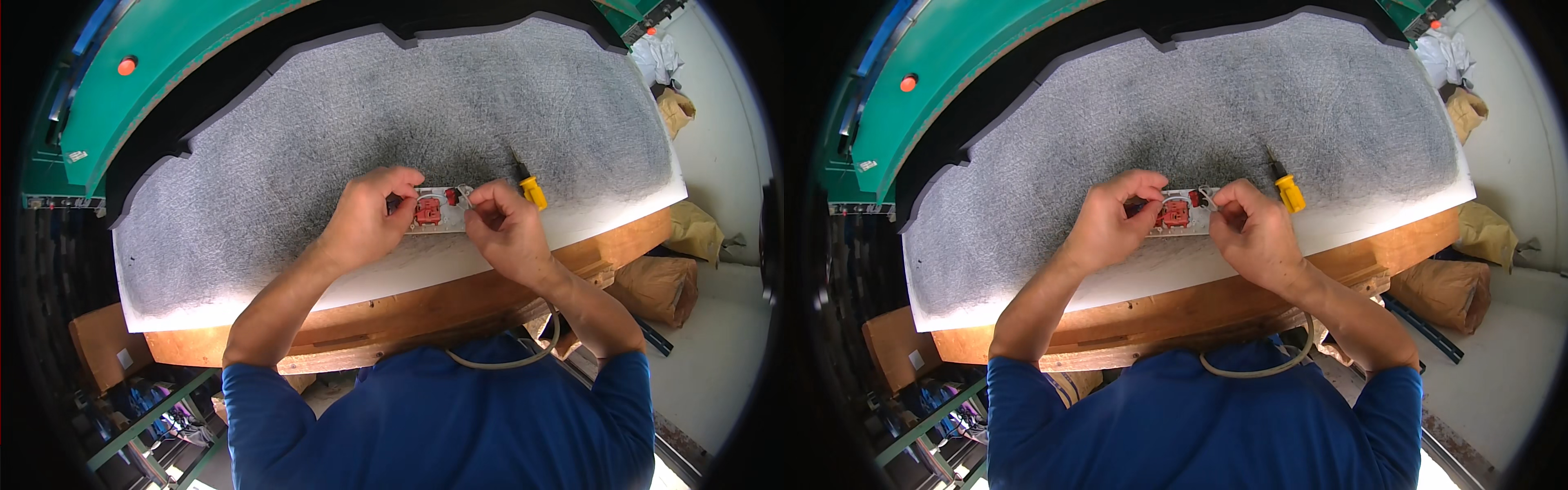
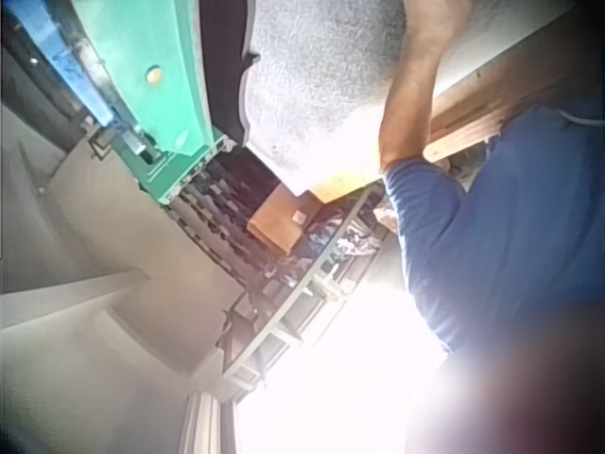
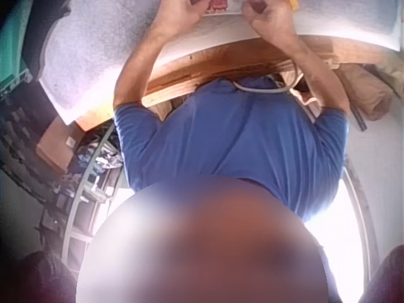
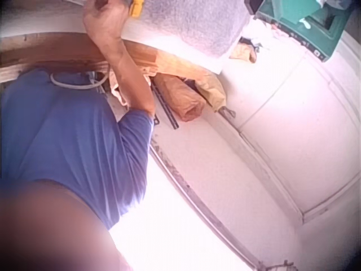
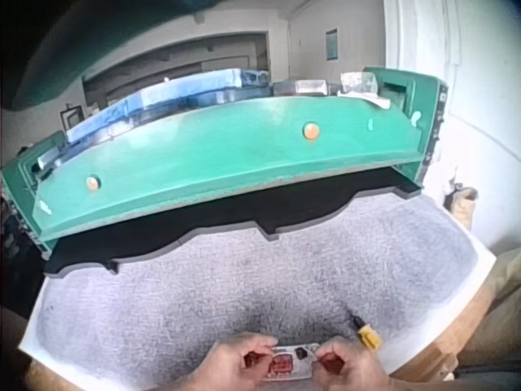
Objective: Repairing an electrical power strip by connecting and securing internal wires.
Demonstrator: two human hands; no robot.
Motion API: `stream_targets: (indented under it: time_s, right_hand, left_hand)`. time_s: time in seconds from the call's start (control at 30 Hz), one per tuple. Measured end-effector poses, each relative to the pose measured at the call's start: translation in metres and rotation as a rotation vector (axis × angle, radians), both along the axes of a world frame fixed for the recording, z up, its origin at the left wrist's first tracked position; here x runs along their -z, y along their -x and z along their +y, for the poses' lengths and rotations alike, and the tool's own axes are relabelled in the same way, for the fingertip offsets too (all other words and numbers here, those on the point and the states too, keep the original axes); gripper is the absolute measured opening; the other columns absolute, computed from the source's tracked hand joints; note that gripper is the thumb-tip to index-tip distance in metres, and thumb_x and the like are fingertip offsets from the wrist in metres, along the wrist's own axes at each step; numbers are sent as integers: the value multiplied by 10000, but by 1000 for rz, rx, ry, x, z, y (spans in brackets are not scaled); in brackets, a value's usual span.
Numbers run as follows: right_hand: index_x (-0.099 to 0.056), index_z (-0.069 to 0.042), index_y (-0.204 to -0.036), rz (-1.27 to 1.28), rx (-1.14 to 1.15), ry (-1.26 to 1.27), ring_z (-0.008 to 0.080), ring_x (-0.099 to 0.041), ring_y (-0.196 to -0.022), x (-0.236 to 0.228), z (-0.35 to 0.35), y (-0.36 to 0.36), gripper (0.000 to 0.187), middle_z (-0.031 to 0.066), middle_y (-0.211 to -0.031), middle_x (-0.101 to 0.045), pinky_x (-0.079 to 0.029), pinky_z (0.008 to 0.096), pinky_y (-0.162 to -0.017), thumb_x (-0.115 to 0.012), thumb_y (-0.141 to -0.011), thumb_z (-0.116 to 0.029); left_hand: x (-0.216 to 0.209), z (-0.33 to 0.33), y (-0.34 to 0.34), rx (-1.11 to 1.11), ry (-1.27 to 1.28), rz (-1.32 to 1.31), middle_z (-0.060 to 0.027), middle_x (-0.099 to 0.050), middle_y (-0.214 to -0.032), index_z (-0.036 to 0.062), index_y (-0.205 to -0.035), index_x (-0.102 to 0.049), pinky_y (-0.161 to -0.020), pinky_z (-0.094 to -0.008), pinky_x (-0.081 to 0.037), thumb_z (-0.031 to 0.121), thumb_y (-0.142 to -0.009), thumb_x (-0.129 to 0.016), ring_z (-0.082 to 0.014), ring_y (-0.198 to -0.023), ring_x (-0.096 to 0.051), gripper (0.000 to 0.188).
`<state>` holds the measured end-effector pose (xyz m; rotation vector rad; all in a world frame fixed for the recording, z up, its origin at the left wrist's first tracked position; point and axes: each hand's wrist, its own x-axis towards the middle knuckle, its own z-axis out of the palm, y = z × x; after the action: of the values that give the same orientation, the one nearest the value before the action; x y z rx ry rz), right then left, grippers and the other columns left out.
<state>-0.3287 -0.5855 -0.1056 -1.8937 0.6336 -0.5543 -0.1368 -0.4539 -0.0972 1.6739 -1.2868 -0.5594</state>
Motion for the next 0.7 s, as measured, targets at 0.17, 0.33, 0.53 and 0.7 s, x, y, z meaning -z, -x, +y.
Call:
stream_targets:
  time_s: [0.17,0.33,0.53,0.7]
  right_hand:
    - [-605,-21,-956,5,-19,-21,145,-621,-598,-2,1,-2,172,82,-689,-648,-495,292,-563,-696,-811,4]
    - [-616,-24,-920,-14,-16,119,188,-623,-581,-6,4,-4,159,95,-687,-641,-496,301,-556,-709,-796,11]
    - [-635,-37,-827,-12,-11,122,198,-619,-611,-13,4,-5,115,98,-733,-634,-480,308,-550,-718,-772,21]
    - [-642,-45,-816,-20,-37,174,221,-631,-647,-11,3,-7,123,94,-760,-641,-479,324,-555,-712,-759,39]
  left_hand:
    - [-9,-2,3,-97,-235,127,-71,-695,-913,-14,-1006,-651,-735,-234,-520,-45,-842,-681,-104,-873,-648,170]
    - [-2,-3,0,-27,6,-54,-65,-637,-827,18,-916,-684,-674,-273,-499,-55,-805,-681,-157,-772,-630,133]
    - [-3,-5,4,-56,3,-150,-101,-627,-819,19,-848,-694,-653,-322,-491,-51,-765,-682,-231,-775,-626,109]
    - [-7,-3,7,22,66,-365,-132,-616,-819,7,-856,-685,-671,-385,-511,-52,-738,-672,-306,-777,-614,133]
